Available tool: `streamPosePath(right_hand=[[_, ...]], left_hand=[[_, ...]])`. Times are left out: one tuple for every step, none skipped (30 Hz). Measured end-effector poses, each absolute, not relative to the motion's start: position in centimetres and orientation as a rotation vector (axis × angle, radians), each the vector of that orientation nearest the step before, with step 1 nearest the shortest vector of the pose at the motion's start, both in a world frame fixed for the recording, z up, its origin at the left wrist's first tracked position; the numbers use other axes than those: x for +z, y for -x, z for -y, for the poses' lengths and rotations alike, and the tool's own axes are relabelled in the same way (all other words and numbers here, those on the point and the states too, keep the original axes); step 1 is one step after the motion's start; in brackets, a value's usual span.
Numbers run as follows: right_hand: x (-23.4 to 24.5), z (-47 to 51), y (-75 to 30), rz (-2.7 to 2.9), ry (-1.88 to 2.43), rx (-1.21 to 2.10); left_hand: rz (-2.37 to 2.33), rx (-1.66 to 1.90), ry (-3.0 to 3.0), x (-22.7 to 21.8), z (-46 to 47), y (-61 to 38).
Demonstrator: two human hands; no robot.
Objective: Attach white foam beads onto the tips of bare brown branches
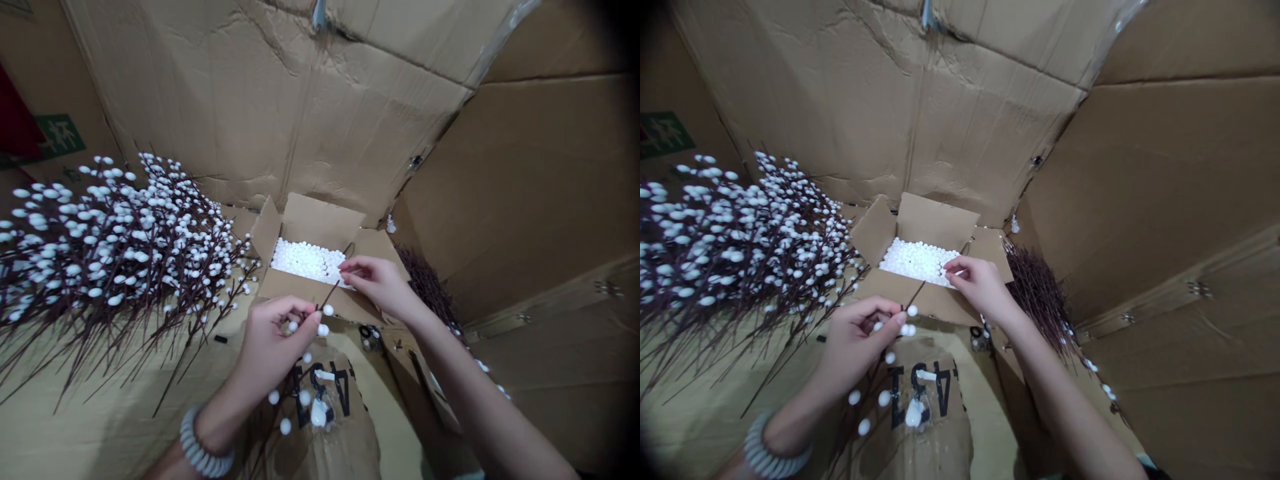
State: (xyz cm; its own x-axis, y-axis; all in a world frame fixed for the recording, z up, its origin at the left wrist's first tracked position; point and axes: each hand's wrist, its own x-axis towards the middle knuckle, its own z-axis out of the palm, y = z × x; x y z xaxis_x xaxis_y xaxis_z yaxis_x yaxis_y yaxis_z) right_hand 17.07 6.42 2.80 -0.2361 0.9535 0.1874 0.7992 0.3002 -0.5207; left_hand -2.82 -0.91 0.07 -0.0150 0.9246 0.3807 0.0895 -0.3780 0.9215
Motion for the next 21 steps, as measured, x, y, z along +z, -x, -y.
streamPosePath(right_hand=[[2.6,-7.5,-17.2,2.177,1.599,0.408],[2.5,-8.4,-17.3,2.214,1.626,0.379],[2.3,-9.1,-17.2,2.250,1.650,0.352],[2.1,-9.8,-17.0,2.288,1.660,0.338],[1.9,-10.3,-16.8,2.335,1.661,0.334],[1.8,-10.7,-16.5,2.383,1.659,0.332],[1.6,-11.0,-16.2,2.428,1.656,0.330],[1.5,-11.3,-15.9,2.469,1.651,0.327],[1.3,-11.6,-15.6,2.504,1.647,0.320],[1.2,-11.8,-15.4,2.535,1.644,0.313],[1.1,-12.1,-15.2,2.563,1.639,0.308],[1.0,-12.3,-15.1,2.586,1.636,0.304],[0.9,-12.5,-15.0,2.606,1.634,0.300],[0.7,-12.7,-15.0,2.622,1.632,0.298],[0.6,-12.9,-14.9,2.635,1.629,0.298],[0.5,-13.0,-14.9,2.647,1.624,0.299],[0.4,-13.0,-14.8,2.656,1.615,0.301],[0.3,-13.1,-14.8,2.663,1.604,0.306],[0.2,-13.1,-14.8,2.666,1.591,0.311],[0.2,-13.1,-14.8,2.666,1.580,0.316],[0.1,-13.1,-14.8,2.659,1.568,0.319]], left_hand=[[-1.086,1.471,-1.540,0.1,0.9,2.8],[-1.085,1.465,-1.535,0.1,0.9,2.8],[-1.081,1.457,-1.529,0.1,0.9,2.7],[-1.075,1.449,-1.524,0.1,0.9,2.7],[-1.066,1.443,-1.520,0.1,0.9,2.7],[-1.059,1.440,-1.517,0.0,0.9,2.7],[-1.055,1.436,-1.515,0.0,0.9,2.7],[-1.053,1.434,-1.512,0.0,0.9,2.7],[-1.052,1.436,-1.507,-0.1,0.9,2.7],[-1.050,1.438,-1.502,-0.1,0.9,2.7],[-1.047,1.440,-1.496,-0.1,0.9,2.7],[-1.045,1.439,-1.490,-0.2,0.9,2.7],[-1.042,1.438,-1.483,-0.2,0.9,2.7],[-1.038,1.435,-1.476,-0.2,0.9,2.7],[-1.034,1.428,-1.468,-0.2,0.9,2.7],[-1.029,1.419,-1.458,-0.2,0.9,2.7],[-1.022,1.410,-1.446,-0.2,0.9,2.7],[-1.013,1.396,-1.433,-0.2,0.9,2.7],[-1.006,1.383,-1.420,-0.2,0.9,2.7],[-1.003,1.370,-1.411,-0.2,0.9,2.7],[-1.001,1.365,-1.410,-0.2,0.9,2.7]])
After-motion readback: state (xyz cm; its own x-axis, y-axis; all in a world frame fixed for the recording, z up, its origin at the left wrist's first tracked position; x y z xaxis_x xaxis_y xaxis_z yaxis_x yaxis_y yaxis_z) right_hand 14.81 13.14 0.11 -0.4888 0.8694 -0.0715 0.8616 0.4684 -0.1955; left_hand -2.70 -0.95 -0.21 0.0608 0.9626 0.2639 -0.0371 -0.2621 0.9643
